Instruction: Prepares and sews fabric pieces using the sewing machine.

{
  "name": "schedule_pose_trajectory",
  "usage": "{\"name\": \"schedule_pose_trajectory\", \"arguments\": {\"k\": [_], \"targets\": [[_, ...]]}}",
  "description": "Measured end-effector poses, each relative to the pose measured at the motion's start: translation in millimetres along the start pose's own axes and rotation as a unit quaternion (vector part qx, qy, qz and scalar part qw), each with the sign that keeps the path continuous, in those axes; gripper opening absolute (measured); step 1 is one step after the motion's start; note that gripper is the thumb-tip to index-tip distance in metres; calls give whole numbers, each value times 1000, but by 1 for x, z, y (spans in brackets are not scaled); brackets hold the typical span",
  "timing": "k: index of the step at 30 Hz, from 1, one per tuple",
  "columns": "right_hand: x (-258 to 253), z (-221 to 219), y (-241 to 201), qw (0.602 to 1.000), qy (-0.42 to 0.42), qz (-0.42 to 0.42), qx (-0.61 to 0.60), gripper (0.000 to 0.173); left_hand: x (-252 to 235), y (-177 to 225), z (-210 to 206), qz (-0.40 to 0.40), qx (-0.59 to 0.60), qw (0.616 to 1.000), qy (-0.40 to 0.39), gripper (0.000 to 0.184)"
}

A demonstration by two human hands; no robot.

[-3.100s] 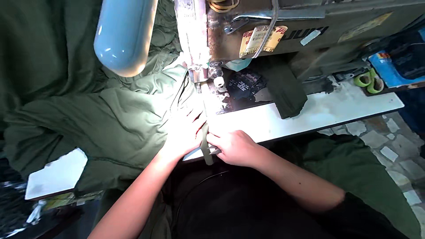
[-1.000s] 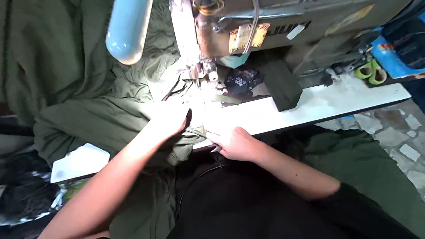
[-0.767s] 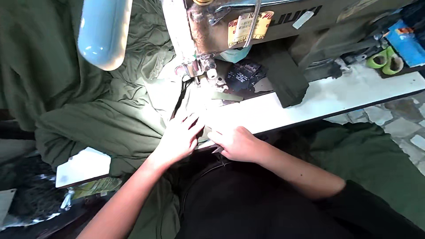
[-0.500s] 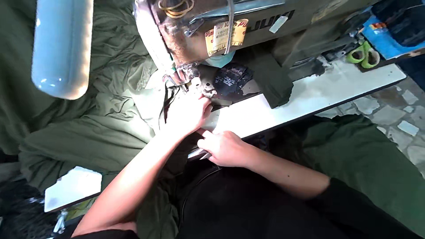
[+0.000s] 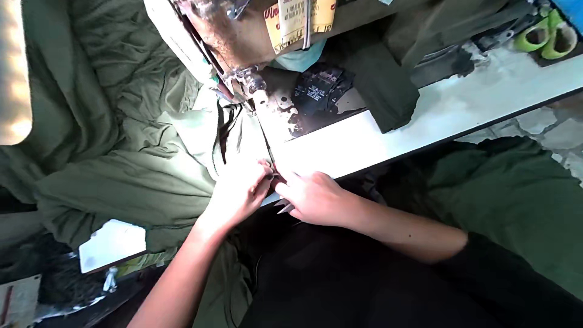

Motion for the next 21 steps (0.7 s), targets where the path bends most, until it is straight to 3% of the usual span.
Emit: {"name": "schedule_pose_trajectory", "arguments": {"k": [7, 12, 17, 21], "targets": [[6, -1, -6, 999, 33, -1, 31, 30, 24, -1, -8, 37, 26, 998, 46, 15], [9, -3, -5, 999, 16, -12, 45, 31, 26, -11, -13, 74, 77, 994, 11, 25], [10, -4, -5, 998, 36, -8, 57, 37, -22, -36, 8, 111, 3, 994, 10, 31], [10, -3, -4, 996, 48, -7, 71, 38, -61, -63, -10, 147, -68, 986, -26, 27]]}}
Point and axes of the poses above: each hand's wrist, its own x-axis away from the middle knuckle, its own z-axis out of the back of the hand, y = z × x, the point moved 9 cm from there along -x, towards the middle knuckle, and after that the axes turned 9 degrees about z, right-handed, at the moved point
